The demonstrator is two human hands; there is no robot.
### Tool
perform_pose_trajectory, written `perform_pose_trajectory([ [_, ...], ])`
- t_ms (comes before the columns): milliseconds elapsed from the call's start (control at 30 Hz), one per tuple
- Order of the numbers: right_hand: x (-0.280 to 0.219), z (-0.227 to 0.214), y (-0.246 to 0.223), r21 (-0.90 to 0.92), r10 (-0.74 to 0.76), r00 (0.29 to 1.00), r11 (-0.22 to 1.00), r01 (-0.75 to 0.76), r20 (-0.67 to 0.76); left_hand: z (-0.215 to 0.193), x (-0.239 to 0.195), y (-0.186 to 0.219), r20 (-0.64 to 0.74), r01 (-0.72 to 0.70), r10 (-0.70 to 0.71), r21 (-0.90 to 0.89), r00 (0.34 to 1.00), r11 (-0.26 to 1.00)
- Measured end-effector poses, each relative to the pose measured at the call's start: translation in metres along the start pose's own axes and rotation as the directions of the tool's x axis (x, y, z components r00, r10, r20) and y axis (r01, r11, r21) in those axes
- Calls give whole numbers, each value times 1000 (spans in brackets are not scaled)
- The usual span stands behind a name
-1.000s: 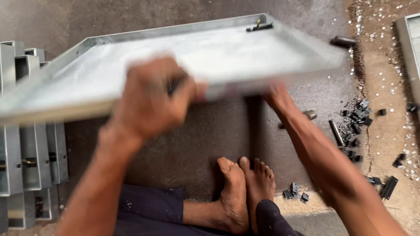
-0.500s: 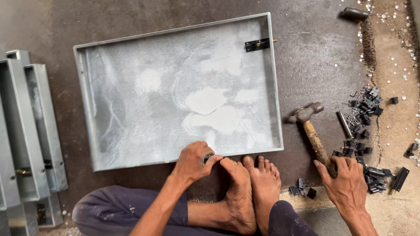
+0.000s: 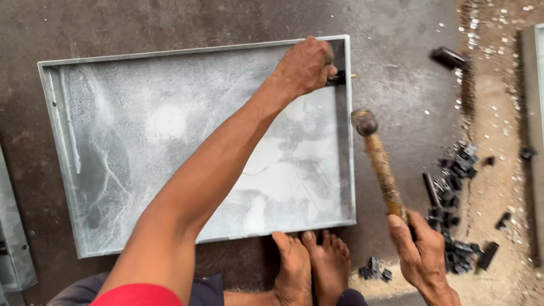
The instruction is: The person assembles metal trays by placing small components onto them and using a hammer to secure the parts. They then stack the completed trays onto a pile.
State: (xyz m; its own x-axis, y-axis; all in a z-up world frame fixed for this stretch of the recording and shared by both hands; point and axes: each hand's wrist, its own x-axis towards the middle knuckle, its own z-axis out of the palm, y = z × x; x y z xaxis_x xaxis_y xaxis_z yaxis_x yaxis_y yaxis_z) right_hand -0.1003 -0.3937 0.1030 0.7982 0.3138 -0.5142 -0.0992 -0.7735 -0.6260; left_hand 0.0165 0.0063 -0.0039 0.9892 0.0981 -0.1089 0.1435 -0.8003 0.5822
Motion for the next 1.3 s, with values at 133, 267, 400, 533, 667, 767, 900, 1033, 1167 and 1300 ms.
perform_pose_trajectory([
  [133,21,23,-25,46,9,999,999,-11,38,-22,1,-28,-314,-48,43,-8,949,999],
  [267,46,35,-42,13,-236,971,971,237,-30,-29,12,-42,-357,-25,32,24,934,999],
  [400,64,54,-29,-199,-102,994,974,107,34,-20,14,-40,-122,137,-140,-29,983,990],
  [533,52,50,-20,-140,-46,999,989,43,-21,-27,17,-38,67,236,-236,12,969,972],
  [667,47,44,-30,-84,-103,995,991,101,-18,-41,14,-36,-29,186,-188,-68,982,980],
  [767,51,44,-41,-47,-170,985,985,169,-15,-48,17,-34,-1,164,-164,-52,986,985],
  [900,55,41,-50,-11,-275,960,962,274,-57,-43,18,-38,143,243,-239,-10,960,970],
  [1033,57,46,-44,-12,-392,916,920,392,-86,-30,19,-42,-38,163,-165,-46,986,986],
  [1167,60,55,-38,-132,-82,996,988,85,23,-33,19,-37,115,278,-277,9,954,961],
  [1300,52,56,-37,-131,-148,989,981,145,-9,-39,21,-37,106,288,-294,73,950,955],
])
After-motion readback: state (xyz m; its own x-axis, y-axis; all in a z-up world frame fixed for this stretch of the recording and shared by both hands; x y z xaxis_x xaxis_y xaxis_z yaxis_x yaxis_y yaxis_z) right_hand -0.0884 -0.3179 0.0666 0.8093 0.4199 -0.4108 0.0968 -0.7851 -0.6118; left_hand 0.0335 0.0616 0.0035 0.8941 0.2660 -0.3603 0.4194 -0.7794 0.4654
